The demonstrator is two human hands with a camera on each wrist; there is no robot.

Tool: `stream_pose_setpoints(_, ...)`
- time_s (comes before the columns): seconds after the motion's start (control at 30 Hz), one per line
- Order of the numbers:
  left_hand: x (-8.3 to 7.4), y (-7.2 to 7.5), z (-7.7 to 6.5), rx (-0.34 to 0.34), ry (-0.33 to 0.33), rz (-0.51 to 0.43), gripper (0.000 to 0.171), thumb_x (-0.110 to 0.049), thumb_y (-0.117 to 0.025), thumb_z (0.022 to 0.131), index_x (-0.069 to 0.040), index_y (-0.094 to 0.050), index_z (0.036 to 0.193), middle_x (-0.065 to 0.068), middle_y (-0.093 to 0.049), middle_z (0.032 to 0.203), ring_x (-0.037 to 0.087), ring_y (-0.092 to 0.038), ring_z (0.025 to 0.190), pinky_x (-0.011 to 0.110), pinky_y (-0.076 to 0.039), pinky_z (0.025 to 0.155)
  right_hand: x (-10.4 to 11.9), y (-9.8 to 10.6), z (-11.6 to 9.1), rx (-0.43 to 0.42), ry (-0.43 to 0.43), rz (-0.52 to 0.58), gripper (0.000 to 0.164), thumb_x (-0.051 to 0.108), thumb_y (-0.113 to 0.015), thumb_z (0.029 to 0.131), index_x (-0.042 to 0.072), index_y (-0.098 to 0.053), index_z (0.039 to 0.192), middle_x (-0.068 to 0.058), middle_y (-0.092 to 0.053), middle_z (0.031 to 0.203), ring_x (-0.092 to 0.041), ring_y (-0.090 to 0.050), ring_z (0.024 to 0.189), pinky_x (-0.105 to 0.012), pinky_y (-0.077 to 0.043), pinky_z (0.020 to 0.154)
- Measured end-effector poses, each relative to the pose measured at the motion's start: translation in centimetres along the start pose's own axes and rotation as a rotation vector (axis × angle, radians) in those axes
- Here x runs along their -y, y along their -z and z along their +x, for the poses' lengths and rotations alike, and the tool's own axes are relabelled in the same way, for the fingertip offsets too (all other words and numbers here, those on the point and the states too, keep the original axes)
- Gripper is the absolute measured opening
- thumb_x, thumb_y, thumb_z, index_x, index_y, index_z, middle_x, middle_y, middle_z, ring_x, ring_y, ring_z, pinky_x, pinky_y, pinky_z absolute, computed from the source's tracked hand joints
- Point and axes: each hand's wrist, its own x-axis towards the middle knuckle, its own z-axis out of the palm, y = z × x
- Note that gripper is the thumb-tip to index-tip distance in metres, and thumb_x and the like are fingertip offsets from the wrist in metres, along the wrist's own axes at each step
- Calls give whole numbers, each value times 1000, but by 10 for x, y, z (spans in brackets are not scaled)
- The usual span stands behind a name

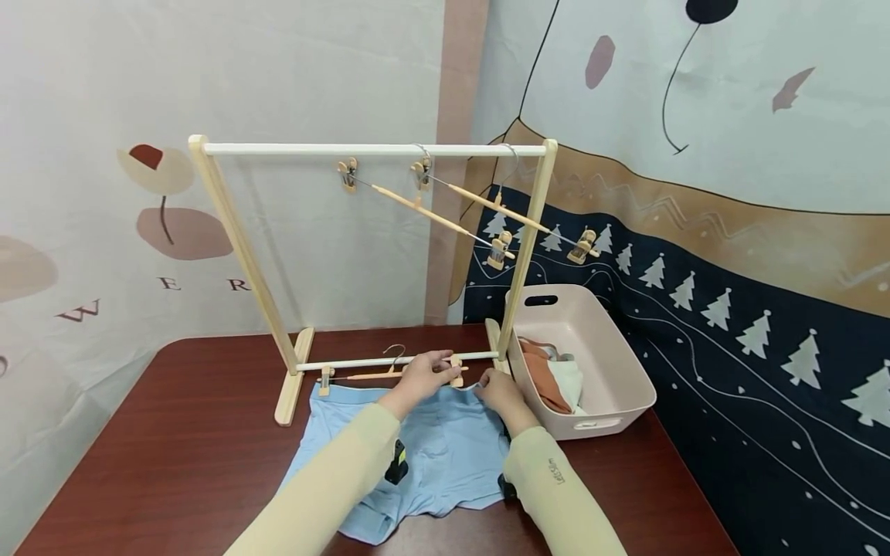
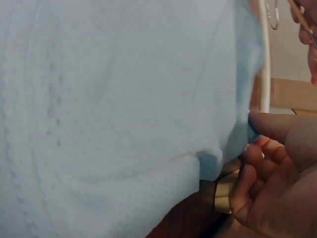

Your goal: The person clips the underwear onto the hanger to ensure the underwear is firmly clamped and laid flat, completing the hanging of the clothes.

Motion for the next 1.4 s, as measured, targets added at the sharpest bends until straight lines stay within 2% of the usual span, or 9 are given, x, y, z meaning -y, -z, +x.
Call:
stream_pose_setpoints(0.17,-5,1,-1,-23,-1,-35,39,-30,-64,90,-12,-62,124,2,-70,107,21,-62,106,49,-29,96,-5,3,-3,17,8,222,14,11,-67,86,1,-60,93,-8,-57,77,-15,-55,63,-27,-46,57)
stream_pose_setpoints(0.3,-7,5,-2,-8,-4,-102,32,-29,-65,90,-14,-62,117,4,-69,107,21,-62,104,49,-29,96,-4,6,-9,19,31,223,24,11,-68,86,-2,-65,105,-14,-64,96,-18,-61,75,-32,-51,66)
stream_pose_setpoints(0.43,-6,9,-4,20,-28,-130,31,-30,-60,93,-14,-60,119,3,-69,107,21,-61,105,49,-27,96,1,9,-14,-26,99,196,24,13,-68,85,-1,-68,104,-16,-66,106,-23,-61,87,-38,-51,74)
stream_pose_setpoints(0.63,-4,12,-5,47,-51,-114,39,-35,-50,98,-14,-57,130,3,-66,113,22,-58,107,47,-27,94,6,13,-20,-77,195,233,11,13,-69,85,5,-68,92,-8,-66,91,-17,-55,77,-30,-45,68)
stream_pose_setpoints(0.77,-4,12,-5,34,-61,-81,43,-38,-48,98,-14,-56,132,3,-64,120,24,-56,113,49,-26,97,7,15,-24,-92,254,261,12,11,-69,85,5,-69,95,-9,-68,96,-20,-59,85,-32,-47,73)
stream_pose_setpoints(0.9,-5,14,-6,29,-66,-97,42,-38,-48,98,-12,-57,130,4,-63,121,24,-56,114,50,-27,99,8,16,-26,-134,316,238,12,13,-70,85,6,-71,95,-9,-70,98,-22,-62,90,-32,-48,75)
stream_pose_setpoints(1.13,-6,17,-6,67,-35,-120,48,-42,-47,97,-13,-52,136,6,-55,133,26,-50,122,46,-42,100,9,17,-28,-228,323,189,7,19,-73,83,13,-71,84,-3,-62,78,-13,-46,67,-25,-38,59)
stream_pose_setpoints(1.23,-5,18,-5,69,-38,-92,49,-43,-46,97,-14,-51,137,6,-52,137,27,-47,127,48,-37,104,10,15,-29,-257,326,167,9,20,-73,82,12,-71,85,-3,-57,76,-12,-43,66,-26,-36,59)
stream_pose_setpoints(1.4,-6,17,-5,63,-41,-72,48,-41,-45,98,-13,-52,136,6,-55,134,26,-49,126,50,-30,105,14,14,-32,-286,340,186,11,20,-73,83,10,-69,83,-4,-60,75,-12,-44,64,-25,-37,58)
